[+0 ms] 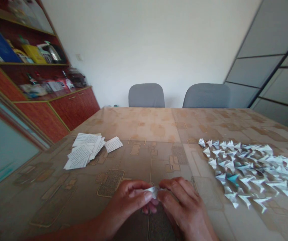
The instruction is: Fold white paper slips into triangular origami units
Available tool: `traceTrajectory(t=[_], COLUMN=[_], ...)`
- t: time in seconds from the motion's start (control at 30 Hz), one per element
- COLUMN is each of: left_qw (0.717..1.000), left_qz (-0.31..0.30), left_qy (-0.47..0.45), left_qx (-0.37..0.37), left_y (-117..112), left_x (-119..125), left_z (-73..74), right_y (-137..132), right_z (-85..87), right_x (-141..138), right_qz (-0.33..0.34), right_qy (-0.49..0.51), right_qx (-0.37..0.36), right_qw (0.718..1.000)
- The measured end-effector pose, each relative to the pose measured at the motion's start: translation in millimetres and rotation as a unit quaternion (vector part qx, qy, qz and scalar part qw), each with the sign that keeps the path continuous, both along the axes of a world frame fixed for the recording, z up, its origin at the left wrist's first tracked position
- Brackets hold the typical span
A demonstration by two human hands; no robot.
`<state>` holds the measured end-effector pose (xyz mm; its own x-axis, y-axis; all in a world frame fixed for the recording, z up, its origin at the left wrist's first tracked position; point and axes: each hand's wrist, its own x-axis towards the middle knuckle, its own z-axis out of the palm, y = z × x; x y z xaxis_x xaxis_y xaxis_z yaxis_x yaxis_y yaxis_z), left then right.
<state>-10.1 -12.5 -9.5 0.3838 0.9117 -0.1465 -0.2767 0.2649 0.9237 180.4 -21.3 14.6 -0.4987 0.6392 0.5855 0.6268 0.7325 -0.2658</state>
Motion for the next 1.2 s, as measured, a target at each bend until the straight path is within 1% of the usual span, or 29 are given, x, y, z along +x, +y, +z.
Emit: traceTrajectory(t=[0.1,0.13,0.2,0.23,0.3,0.37,0.43,0.5,0.57,0.73,0.77,0.83,0.9,0.93,0.97,1.1,1.2], left_qw=[0.999,0.999,0.999,0.999,0.999,0.999,0.999,0.999,0.998,0.996,0.994,0.988,0.972,0.964,0.961,0.967,0.974], left_qz=[-0.022,-0.031,-0.025,-0.012,-0.001,0.006,0.003,-0.004,-0.013,-0.02,-0.013,0.022,0.055,0.061,0.05,0.011,0.0], left_qy=[0.029,0.038,0.041,0.038,0.038,0.041,0.045,0.047,0.051,0.077,0.085,0.117,0.163,0.184,0.195,0.192,0.176], left_qx=[-0.002,-0.002,-0.01,-0.013,-0.014,-0.012,-0.003,0.009,0.021,0.05,0.061,0.103,0.158,0.18,0.189,0.166,0.143], left_y=[0.4,0.6,1.0,1.2,1.4,1.4,1.3,1.0,0.6,-0.9,-1.1,-1.1,-0.3,0.3,0.9,2.4,2.8], left_x=[-0.9,-1.1,-1.4,-1.4,-1.3,-1.1,-0.7,0.0,0.6,-0.6,-1.2,-2.1,-2.4,-2.3,-2.1,-1.3,-1.3], left_z=[4.3,6.1,8.9,9.8,10.8,11.3,11.5,10.8,9.1,4.6,4.7,6.2,8.9,10.4,11.7,13.9,11.6], right_y=[1.2,1.1,0.5,-0.1,-0.9,-0.9,0.0,1.6,3.0,3.6,3.5,3.8,5.0,5.8,6.5,7.4,6.3], right_z=[-0.6,-0.1,0.8,1.0,-0.1,-2.9,-6.5,-9.5,-11.4,-10.1,-9.5,-8.9,-10.3,-11.9,-14.0,-21.3,-19.7], right_x=[-0.1,-0.4,-1.2,-1.6,-2.5,-4.2,-6.9,-9.9,-12.1,-11.3,-10.7,-9.8,-8.9,-8.3,-7.7,-6.1,-6.8], right_qz=[0.008,0.012,0.016,0.01,-0.014,-0.034,-0.027,-0.011,-0.004,-0.009,-0.008,-0.006,-0.007,-0.007,-0.009,-0.014,-0.023], right_qy=[0.004,0.013,0.048,0.077,0.149,0.212,0.238,0.237,0.234,0.224,0.223,0.227,0.233,0.232,0.229,0.215,0.22], right_qx=[0.002,-0.011,-0.059,-0.087,-0.145,-0.21,-0.273,-0.315,-0.325,-0.311,-0.308,-0.303,-0.302,-0.302,-0.301,-0.293,-0.306], right_qw=[1.0,1.0,0.997,0.993,0.978,0.954,0.932,0.919,0.916,0.924,0.925,0.925,0.925,0.925,0.926,0.931,0.926])
